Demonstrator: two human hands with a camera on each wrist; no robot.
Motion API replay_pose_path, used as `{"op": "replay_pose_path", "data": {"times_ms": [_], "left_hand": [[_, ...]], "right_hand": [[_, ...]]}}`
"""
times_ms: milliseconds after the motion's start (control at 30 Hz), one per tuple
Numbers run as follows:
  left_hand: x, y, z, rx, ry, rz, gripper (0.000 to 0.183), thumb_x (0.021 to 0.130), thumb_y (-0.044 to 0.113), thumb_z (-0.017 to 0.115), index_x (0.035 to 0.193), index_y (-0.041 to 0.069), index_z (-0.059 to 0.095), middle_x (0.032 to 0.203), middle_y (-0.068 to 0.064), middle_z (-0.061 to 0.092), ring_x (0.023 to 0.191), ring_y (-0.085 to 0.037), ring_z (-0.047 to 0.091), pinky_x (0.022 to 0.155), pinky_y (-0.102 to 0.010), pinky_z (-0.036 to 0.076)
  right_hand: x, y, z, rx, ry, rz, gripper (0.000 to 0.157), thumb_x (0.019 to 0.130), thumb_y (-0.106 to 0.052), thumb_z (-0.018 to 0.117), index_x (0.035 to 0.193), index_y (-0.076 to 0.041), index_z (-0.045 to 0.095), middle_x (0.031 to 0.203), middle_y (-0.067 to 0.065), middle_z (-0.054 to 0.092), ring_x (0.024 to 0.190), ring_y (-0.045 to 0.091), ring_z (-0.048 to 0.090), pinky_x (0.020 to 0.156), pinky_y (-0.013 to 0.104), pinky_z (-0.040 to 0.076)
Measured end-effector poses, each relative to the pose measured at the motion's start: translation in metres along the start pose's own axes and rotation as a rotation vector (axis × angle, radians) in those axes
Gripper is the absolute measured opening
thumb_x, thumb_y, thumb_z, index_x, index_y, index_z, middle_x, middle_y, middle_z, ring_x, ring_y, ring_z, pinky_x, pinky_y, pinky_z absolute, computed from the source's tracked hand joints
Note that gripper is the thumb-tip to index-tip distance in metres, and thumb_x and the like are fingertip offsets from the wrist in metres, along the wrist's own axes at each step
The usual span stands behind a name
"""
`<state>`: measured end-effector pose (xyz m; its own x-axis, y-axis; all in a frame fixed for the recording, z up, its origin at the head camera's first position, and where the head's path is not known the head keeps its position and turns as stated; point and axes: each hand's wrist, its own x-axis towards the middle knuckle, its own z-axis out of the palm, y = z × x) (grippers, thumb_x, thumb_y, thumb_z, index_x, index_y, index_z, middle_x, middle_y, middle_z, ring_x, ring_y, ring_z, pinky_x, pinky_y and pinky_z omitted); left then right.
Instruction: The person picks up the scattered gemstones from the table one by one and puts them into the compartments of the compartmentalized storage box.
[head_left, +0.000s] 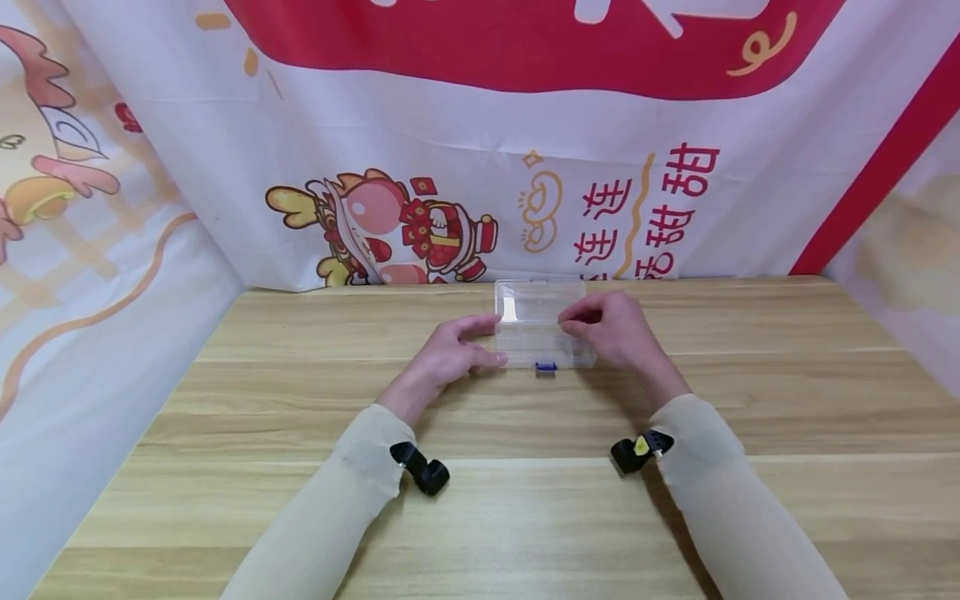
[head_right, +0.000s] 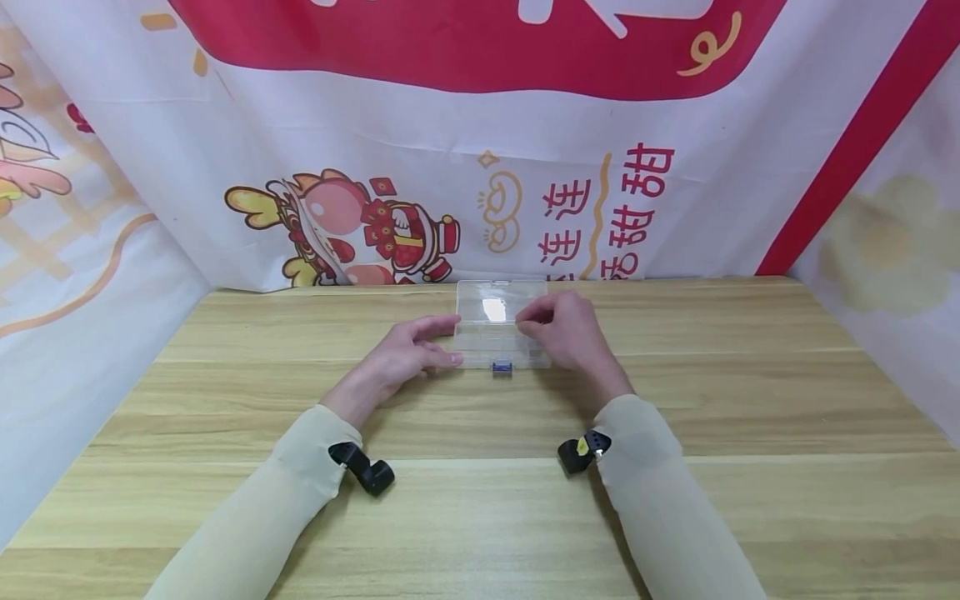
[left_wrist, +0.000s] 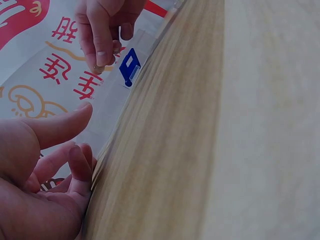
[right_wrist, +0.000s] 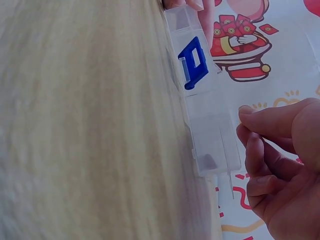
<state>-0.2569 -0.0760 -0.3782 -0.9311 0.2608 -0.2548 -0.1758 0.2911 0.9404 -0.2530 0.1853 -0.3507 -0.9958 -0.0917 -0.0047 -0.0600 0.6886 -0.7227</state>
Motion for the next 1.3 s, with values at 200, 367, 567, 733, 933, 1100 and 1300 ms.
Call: {"op": "replay_pose_path", "data": {"times_ms": [200,367,567,733,933,1100,1300], "left_hand": [[0.0003,0.0005,0.0000,-0.006,-0.002,0.000,0.070,0.087,0.010,0.086,0.150,0.027,0.060,0.155,0.000,0.058,0.101,-0.019,0.065,0.081,-0.026,0.053],[-0.0005,0.0018,0.0002,-0.011,0.006,0.000,0.069,0.087,0.009,0.086,0.149,0.026,0.061,0.153,0.000,0.059,0.100,-0.019,0.066,0.081,-0.026,0.053],[0.0009,0.0008,0.0001,-0.009,0.003,-0.003,0.069,0.088,0.009,0.086,0.150,0.026,0.060,0.153,0.000,0.059,0.102,-0.019,0.065,0.082,-0.026,0.053],[0.0018,0.0002,0.0003,-0.010,0.002,-0.003,0.069,0.088,0.010,0.086,0.150,0.026,0.060,0.153,0.000,0.060,0.103,-0.020,0.066,0.082,-0.026,0.052],[0.0012,-0.0001,0.0007,-0.003,-0.002,-0.003,0.069,0.088,0.010,0.085,0.150,0.027,0.060,0.153,0.000,0.059,0.104,-0.020,0.066,0.083,-0.027,0.052],[0.0008,0.0000,0.0011,-0.007,0.003,0.001,0.070,0.087,0.009,0.086,0.150,0.027,0.060,0.153,0.000,0.059,0.103,-0.020,0.065,0.082,-0.026,0.053],[0.0004,0.0003,0.0009,-0.010,0.007,-0.008,0.069,0.087,0.010,0.086,0.149,0.027,0.060,0.152,0.001,0.060,0.104,-0.020,0.065,0.082,-0.027,0.052]], "right_hand": [[0.0009,0.0008,0.0011,-0.021,-0.005,-0.017,0.014,0.101,-0.017,0.073,0.113,-0.014,0.081,0.113,0.008,0.077,0.101,0.025,0.066,0.084,0.035,0.055],[0.0020,0.0007,0.0025,-0.035,0.005,-0.051,0.014,0.100,-0.016,0.074,0.111,-0.012,0.082,0.111,0.010,0.078,0.100,0.024,0.067,0.083,0.033,0.053],[0.0020,0.0013,0.0037,-0.051,-0.001,-0.043,0.014,0.100,-0.017,0.074,0.111,-0.013,0.082,0.110,0.009,0.078,0.099,0.024,0.066,0.082,0.032,0.053],[0.0024,0.0023,0.0038,-0.056,-0.010,-0.021,0.014,0.101,-0.018,0.073,0.111,-0.014,0.082,0.109,0.008,0.076,0.096,0.024,0.061,0.079,0.033,0.050],[0.0022,0.0036,0.0040,-0.058,-0.034,0.001,0.015,0.100,-0.018,0.073,0.112,-0.015,0.082,0.108,0.007,0.075,0.094,0.024,0.059,0.077,0.034,0.050],[0.0017,0.0035,0.0045,-0.070,-0.033,0.003,0.014,0.101,-0.019,0.073,0.111,-0.016,0.083,0.108,0.007,0.075,0.093,0.024,0.058,0.076,0.034,0.049],[0.0012,0.0031,0.0052,-0.077,-0.035,0.004,0.014,0.101,-0.019,0.073,0.109,-0.016,0.084,0.106,0.008,0.074,0.090,0.023,0.057,0.073,0.032,0.048]]}}
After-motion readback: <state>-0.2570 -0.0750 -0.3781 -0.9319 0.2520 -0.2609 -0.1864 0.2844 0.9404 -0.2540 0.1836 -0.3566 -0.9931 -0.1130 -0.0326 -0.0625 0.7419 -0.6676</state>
